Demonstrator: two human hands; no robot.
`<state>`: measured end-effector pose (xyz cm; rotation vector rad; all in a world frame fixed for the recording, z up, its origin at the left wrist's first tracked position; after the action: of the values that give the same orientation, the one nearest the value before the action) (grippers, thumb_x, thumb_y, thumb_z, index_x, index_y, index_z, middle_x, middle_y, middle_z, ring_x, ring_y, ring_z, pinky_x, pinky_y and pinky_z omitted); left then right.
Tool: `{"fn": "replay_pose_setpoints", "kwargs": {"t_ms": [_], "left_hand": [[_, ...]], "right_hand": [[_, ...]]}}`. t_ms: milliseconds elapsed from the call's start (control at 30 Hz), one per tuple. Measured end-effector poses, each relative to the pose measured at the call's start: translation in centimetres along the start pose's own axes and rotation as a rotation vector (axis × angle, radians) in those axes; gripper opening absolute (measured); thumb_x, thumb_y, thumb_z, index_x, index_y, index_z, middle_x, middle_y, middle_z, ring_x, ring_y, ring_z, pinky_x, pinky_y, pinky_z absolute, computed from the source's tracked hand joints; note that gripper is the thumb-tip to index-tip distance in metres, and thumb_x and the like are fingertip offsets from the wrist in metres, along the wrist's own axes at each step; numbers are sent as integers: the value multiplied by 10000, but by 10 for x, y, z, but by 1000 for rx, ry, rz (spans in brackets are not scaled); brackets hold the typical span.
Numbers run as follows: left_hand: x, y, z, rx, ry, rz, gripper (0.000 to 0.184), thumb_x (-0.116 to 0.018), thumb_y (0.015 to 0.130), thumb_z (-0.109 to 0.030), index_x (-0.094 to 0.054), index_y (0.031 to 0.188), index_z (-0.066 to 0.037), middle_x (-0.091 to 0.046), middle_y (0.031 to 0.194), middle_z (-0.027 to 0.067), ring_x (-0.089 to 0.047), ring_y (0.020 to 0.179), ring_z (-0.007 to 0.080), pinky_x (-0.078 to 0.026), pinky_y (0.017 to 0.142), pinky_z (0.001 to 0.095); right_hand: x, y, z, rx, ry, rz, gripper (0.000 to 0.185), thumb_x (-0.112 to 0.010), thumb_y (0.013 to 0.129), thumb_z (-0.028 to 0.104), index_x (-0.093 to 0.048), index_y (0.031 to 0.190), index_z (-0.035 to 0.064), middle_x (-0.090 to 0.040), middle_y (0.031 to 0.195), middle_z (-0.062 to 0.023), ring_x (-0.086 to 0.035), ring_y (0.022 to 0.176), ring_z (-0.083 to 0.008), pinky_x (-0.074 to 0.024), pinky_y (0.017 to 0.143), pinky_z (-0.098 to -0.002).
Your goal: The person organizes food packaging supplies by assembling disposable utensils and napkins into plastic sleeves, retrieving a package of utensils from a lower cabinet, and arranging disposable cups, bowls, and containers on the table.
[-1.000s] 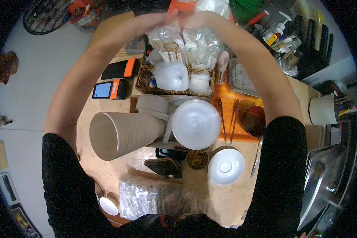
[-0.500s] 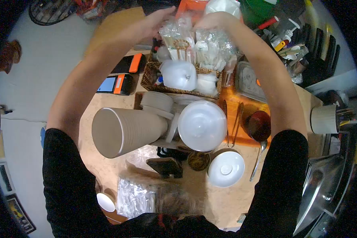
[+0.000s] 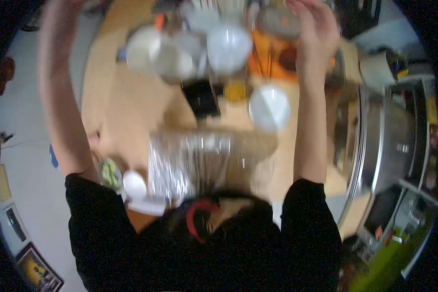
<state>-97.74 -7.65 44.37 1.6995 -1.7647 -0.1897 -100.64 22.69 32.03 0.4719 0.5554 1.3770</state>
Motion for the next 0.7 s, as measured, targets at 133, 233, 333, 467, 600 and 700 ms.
{"fn": "replay_pose_setpoints", "kwargs": {"t_ms": [133, 233, 333, 467, 600, 700], "left_hand": [[14, -175, -13, -27, 270, -36, 413, -577, 863, -299, -540, 1172, -27, -584, 1129, 103, -541, 1044, 177, -429, 878, 337], [-66, -304, 2, 444, 33, 130, 263, -650, 830, -147, -619, 1070, -45, -622, 1037, 109, -571, 1011, 200, -440, 873, 332], [-100, -404, 23, 414, 263, 258, 393, -702, 763, -252, -606, 1100, -73, -581, 1128, 130, -532, 1093, 311, -402, 948, 411], [-157, -439, -1, 225, 438, 353, 638, -738, 693, -345, -517, 1227, -75, -431, 1331, 145, -372, 1255, 351, -274, 1038, 518], [-211, -461, 2, 250, 448, 441, 799, -705, 715, -355, -354, 1363, -47, -233, 1469, 144, -140, 1373, 356, -92, 1084, 573], [-195, -461, -22, 217, 554, 354, 756, -671, 737, -305, -347, 1361, -27, -205, 1482, 124, -109, 1385, 334, -94, 1095, 550]], "right_hand": [[59, -226, 43, -483, -432, 38, 208, -505, 929, 167, -596, 996, -8, -633, 922, -96, -588, 920, -176, -449, 860, -304], [110, -378, 21, -869, -412, -51, 264, -476, 947, 206, -545, 1101, 2, -596, 1017, -98, -563, 917, -165, -447, 850, -309], [96, -412, 39, -1046, -167, -129, 374, -471, 951, 257, -440, 1231, 11, -558, 1077, -121, -562, 908, -171, -452, 840, -315], [100, -419, 37, -1093, 147, -329, 393, -511, 928, 303, -481, 1208, 29, -588, 1039, -119, -565, 871, -142, -474, 793, -298], [61, -402, 80, -1122, -264, 413, 218, -612, 871, 166, -620, 1002, -9, -633, 763, -45, -605, 715, -118, -476, 666, -254], [22, -344, 160, -961, -208, 409, 171, -641, 835, 88, -629, 964, -25, -627, 736, -48, -606, 688, -103, -463, 645, -240]]}}
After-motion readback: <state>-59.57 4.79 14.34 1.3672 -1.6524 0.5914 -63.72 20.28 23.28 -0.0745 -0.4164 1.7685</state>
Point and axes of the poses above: each hand's wrist, its own y-axis towards the middle knuckle, its own x-axis out of the back of the hand, z = x × y, the point moved 8 cm from there along y, towards the middle knuckle
